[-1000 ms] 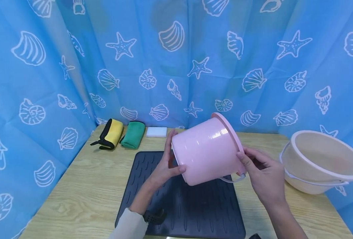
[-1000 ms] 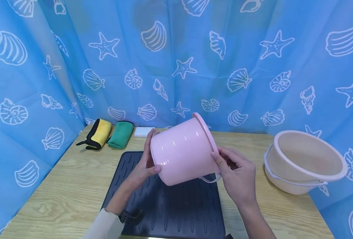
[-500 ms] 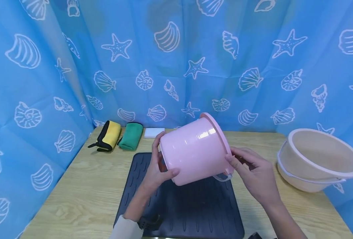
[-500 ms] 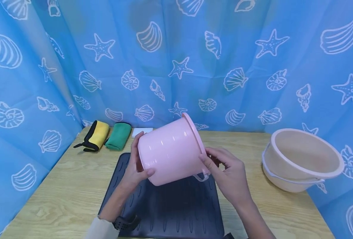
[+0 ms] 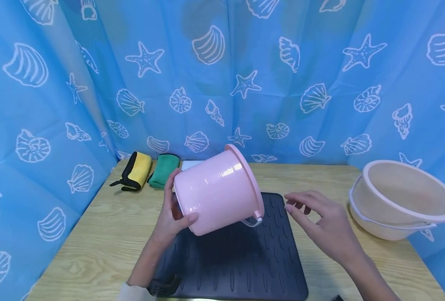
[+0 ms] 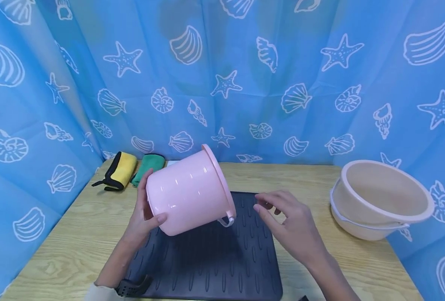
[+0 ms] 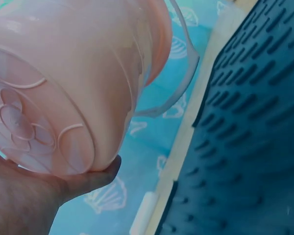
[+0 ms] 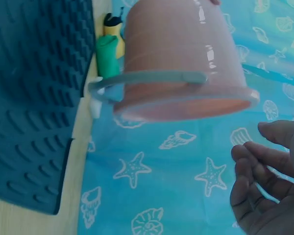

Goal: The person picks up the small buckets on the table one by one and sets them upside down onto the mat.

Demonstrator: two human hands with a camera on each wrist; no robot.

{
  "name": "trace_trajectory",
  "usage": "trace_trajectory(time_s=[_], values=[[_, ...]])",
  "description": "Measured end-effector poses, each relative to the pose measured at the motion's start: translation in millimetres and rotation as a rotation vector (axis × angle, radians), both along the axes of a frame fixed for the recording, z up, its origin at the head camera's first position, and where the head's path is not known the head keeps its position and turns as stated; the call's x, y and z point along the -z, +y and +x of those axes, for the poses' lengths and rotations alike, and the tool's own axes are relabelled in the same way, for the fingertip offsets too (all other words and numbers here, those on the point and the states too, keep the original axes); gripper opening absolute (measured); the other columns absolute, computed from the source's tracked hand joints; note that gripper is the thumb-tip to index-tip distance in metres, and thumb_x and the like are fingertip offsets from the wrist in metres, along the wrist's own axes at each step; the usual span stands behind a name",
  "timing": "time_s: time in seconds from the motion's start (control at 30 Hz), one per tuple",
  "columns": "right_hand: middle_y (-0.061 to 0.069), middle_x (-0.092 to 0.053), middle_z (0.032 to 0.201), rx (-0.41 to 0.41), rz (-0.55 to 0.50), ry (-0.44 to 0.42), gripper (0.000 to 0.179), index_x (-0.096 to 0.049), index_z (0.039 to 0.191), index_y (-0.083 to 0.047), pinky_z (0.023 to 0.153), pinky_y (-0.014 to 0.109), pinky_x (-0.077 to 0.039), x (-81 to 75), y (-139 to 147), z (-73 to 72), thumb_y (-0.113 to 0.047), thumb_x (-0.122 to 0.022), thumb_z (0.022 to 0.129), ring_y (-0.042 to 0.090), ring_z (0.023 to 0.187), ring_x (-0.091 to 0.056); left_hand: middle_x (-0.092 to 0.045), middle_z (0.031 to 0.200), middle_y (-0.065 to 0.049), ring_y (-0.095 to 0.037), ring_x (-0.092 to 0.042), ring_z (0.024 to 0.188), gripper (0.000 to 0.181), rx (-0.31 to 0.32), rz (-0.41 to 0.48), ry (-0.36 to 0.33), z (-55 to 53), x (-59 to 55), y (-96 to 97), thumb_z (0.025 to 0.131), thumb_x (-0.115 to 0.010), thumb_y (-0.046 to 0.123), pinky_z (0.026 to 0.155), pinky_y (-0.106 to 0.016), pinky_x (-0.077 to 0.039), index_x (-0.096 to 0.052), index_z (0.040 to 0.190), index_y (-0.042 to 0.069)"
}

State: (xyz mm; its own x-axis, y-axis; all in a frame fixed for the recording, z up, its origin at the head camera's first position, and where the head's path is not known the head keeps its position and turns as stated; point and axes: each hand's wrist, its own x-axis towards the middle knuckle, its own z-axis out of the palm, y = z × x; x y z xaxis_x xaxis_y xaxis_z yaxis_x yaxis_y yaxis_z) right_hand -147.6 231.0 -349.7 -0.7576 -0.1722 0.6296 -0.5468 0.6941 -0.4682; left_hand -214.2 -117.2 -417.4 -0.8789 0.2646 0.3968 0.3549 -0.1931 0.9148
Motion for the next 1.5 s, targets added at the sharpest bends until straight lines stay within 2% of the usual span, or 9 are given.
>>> trace_trajectory(time_s=[0.2,0.43,0.73,1.0,1.23,1.37,1.5], values=[[-0.011,-0.069,0.102,0.028,0.112,-0.028,0.026,-0.076,0.111,-0.017,0.064,0.021,-0.048,14.3,3.1,1.9,-0.014,-0.08,0.086,0.006,0.08,-0.057,-0.031,0.151,-0.006,-0.034,-0.047,0.128,0.106,-0.045,-0.041,-0.01,5.6,-4.5,-18.7,0.082,-0.075,0.011,0.091,-0.043,-0.053,-0.006,0.159,0.034],[-0.008,-0.069,0.104,-0.007,0.17,-0.06,0.025,-0.076,0.11,-0.016,0.059,0.023,-0.051,35.5,4.9,5.4,-0.015,-0.081,0.085,0.012,0.089,-0.063,-0.027,0.152,-0.004,-0.036,-0.042,0.129,0.107,-0.093,-0.085,-0.015,12.3,-6.7,-37.9,0.081,-0.072,0.006,0.09,-0.04,-0.054,-0.006,0.159,0.036],[-0.01,-0.067,0.101,-0.002,0.262,-0.106,0.023,-0.076,0.106,-0.017,0.069,0.028,-0.056,58.5,5.9,13.0,-0.016,-0.082,0.084,0.007,0.089,-0.063,-0.029,0.151,-0.006,-0.033,-0.04,0.129,0.108,-0.139,-0.075,-0.012,19.0,-10.9,-56.0,0.078,-0.069,-0.001,0.089,-0.039,-0.054,-0.009,0.159,0.035],[-0.011,-0.065,0.1,0.001,0.341,-0.186,0.024,-0.076,0.105,-0.017,0.075,0.028,-0.057,80.9,2.3,18.3,-0.018,-0.083,0.082,0.007,0.093,-0.062,-0.03,0.149,-0.006,-0.032,-0.037,0.129,0.106,-0.205,-0.06,-0.037,28.3,-17.8,-71.6,0.077,-0.063,-0.006,0.088,-0.035,-0.055,-0.011,0.159,0.035],[-0.011,-0.063,0.098,-0.001,0.385,-0.262,0.022,-0.077,0.102,-0.014,0.074,0.027,-0.056,98.5,1.7,21.2,-0.017,-0.084,0.081,0.008,0.092,-0.061,-0.027,0.151,-0.005,-0.031,-0.036,0.129,0.105,-0.211,-0.062,-0.04,34.2,-20.0,-83.0,0.078,-0.06,-0.007,0.088,-0.033,-0.055,-0.01,0.16,0.034],[-0.01,-0.062,0.098,-0.019,0.43,-0.31,0.022,-0.076,0.102,-0.013,0.076,0.03,-0.055,105.0,1.7,20.9,-0.019,-0.083,0.082,0.009,0.09,-0.06,-0.028,0.15,-0.005,-0.03,-0.036,0.128,0.103,-0.237,-0.075,-0.059,39.0,-22.3,-91.8,0.079,-0.059,-0.007,0.087,-0.032,-0.055,-0.011,0.159,0.035],[-0.008,-0.062,0.1,-0.003,0.473,-0.385,0.024,-0.076,0.105,-0.013,0.079,0.032,-0.055,109.5,2.5,20.8,-0.023,-0.082,0.083,0.01,0.092,-0.06,-0.027,0.15,-0.005,-0.028,-0.036,0.127,0.104,-0.268,-0.086,-0.078,44.3,-24.5,-101.2,0.079,-0.06,-0.008,0.086,-0.03,-0.055,-0.011,0.159,0.036]])
